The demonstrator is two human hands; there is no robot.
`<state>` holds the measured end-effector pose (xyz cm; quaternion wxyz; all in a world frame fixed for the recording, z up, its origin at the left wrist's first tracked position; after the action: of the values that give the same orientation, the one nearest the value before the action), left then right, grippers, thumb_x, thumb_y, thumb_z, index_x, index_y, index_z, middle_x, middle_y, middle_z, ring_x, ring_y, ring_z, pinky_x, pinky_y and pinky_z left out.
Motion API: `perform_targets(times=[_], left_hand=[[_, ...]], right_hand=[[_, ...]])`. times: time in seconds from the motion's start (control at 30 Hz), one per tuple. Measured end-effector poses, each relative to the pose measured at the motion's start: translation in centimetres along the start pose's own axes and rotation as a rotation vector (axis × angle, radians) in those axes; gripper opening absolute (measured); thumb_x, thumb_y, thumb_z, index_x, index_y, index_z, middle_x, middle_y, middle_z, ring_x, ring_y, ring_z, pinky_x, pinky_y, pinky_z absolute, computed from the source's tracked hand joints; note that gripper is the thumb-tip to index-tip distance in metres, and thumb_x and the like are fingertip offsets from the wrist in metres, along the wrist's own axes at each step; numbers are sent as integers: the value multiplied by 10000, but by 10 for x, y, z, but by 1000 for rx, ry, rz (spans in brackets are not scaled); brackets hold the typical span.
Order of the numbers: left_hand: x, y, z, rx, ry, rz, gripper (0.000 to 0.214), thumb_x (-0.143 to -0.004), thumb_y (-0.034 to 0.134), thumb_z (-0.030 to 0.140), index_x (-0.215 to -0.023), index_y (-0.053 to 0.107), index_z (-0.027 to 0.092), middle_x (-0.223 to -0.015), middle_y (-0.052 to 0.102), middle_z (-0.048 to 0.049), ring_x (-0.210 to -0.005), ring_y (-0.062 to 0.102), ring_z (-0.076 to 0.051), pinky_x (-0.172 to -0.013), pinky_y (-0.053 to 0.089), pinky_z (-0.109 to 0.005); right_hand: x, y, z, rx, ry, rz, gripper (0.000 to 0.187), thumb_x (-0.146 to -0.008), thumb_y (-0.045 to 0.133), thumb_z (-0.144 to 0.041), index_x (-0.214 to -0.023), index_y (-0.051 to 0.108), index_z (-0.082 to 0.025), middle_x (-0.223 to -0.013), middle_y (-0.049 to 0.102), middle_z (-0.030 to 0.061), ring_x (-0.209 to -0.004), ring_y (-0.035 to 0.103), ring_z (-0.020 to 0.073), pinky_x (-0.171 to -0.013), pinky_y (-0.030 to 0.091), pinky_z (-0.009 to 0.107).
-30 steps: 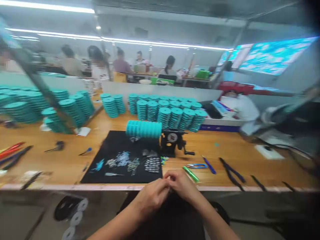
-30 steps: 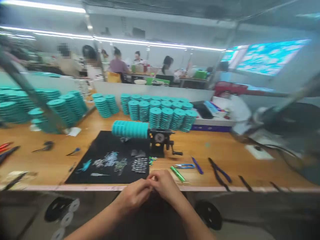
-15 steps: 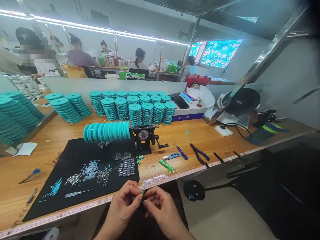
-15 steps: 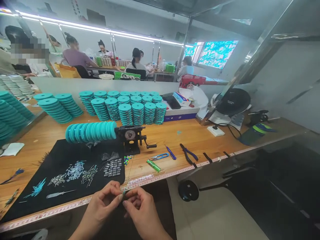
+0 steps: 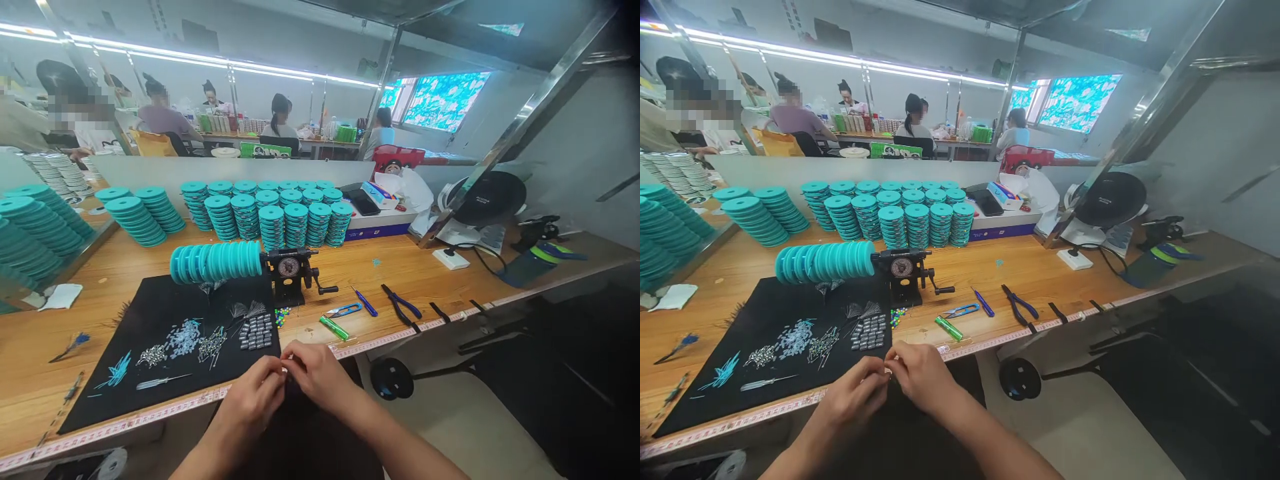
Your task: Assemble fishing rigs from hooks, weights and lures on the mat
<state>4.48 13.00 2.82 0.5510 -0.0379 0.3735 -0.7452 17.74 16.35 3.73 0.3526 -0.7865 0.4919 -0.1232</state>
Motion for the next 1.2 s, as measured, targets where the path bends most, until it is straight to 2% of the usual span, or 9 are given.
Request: perform_targets(times=[0.13,0.23,0.3,0.4,0.5,0.6,0.7,0.93,1.2], left_hand=[[-4,7,-1,27,61,-37,214,-886,493,138,-848,670,254,-804,674,-36,-737,657,-193,-703,540,-283],[-6,10,2,56,17,37,188,-864,500,118,-811,636,236,-838,638,-36,-748,646,-177,-697,533,-271],[-4,9,2,110,-91,105,148,-842,527,116,-761,596,219,-861,586,-30,-723,614,-159,-652,513,-255],[2,9,-4,295,-312,138,131,-834,577,182,-705,559,200,-845,525,-8,-637,534,-124,-564,454,-221],[8,9,-10,512,-453,163,165,-811,643,274,-688,582,183,-823,504,0,-683,517,-133,-613,445,-226],[10,10,-13,641,-514,162,197,-782,698,322,-681,625,170,-822,509,-6,-782,527,-163,-708,446,-249],[10,11,-15,720,-533,122,212,-782,713,345,-685,651,167,-822,516,-11,-809,520,-173,-755,431,-270],[8,14,-20,776,-559,22,255,-752,734,370,-630,645,165,-769,495,-5,-758,484,-176,-711,397,-287],[6,17,-25,716,-560,-9,224,-750,724,338,-642,633,164,-773,500,-11,-747,485,-174,-673,403,-271]], right_hand=[[-26,-1,10,-39,-5,-106,85,-832,676,-180,-754,695,-208,-518,567,-76,-491,537,102,-482,333,178],[-31,-3,9,-30,13,-85,111,-761,723,-149,-674,688,-209,-489,534,-80,-480,504,103,-473,299,188],[-25,-8,4,-9,50,4,85,-793,680,-137,-741,686,-204,-586,599,-50,-562,537,123,-541,345,206],[1,-21,-5,-21,146,278,93,-896,570,-183,-849,651,-177,-790,661,26,-687,562,151,-654,403,251],[34,-21,-3,-221,295,421,175,-909,582,-280,-781,640,-175,-687,628,7,-559,526,127,-550,398,239],[54,7,6,-563,471,215,191,-848,669,-356,-829,663,-166,-624,604,-22,-444,535,105,-428,378,203],[63,25,8,-794,549,113,239,-796,723,-357,-892,657,-149,-647,624,-13,-496,624,138,-471,465,211],[55,13,-8,-699,374,148,189,-869,634,-278,-744,668,-141,-668,645,11,-572,621,134,-572,501,230],[56,30,2,-909,509,80,217,-811,688,-332,-753,623,-134,-639,638,21,-565,646,160,-556,523,256]])
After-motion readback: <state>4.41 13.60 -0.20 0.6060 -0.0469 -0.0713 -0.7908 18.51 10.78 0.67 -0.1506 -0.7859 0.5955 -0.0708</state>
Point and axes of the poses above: each hand's wrist, its own x-axis away from the middle knuckle, its own y-axis out of the palm, z = x × y, the point moved 5 cm from there along -x, towards the middle knuckle
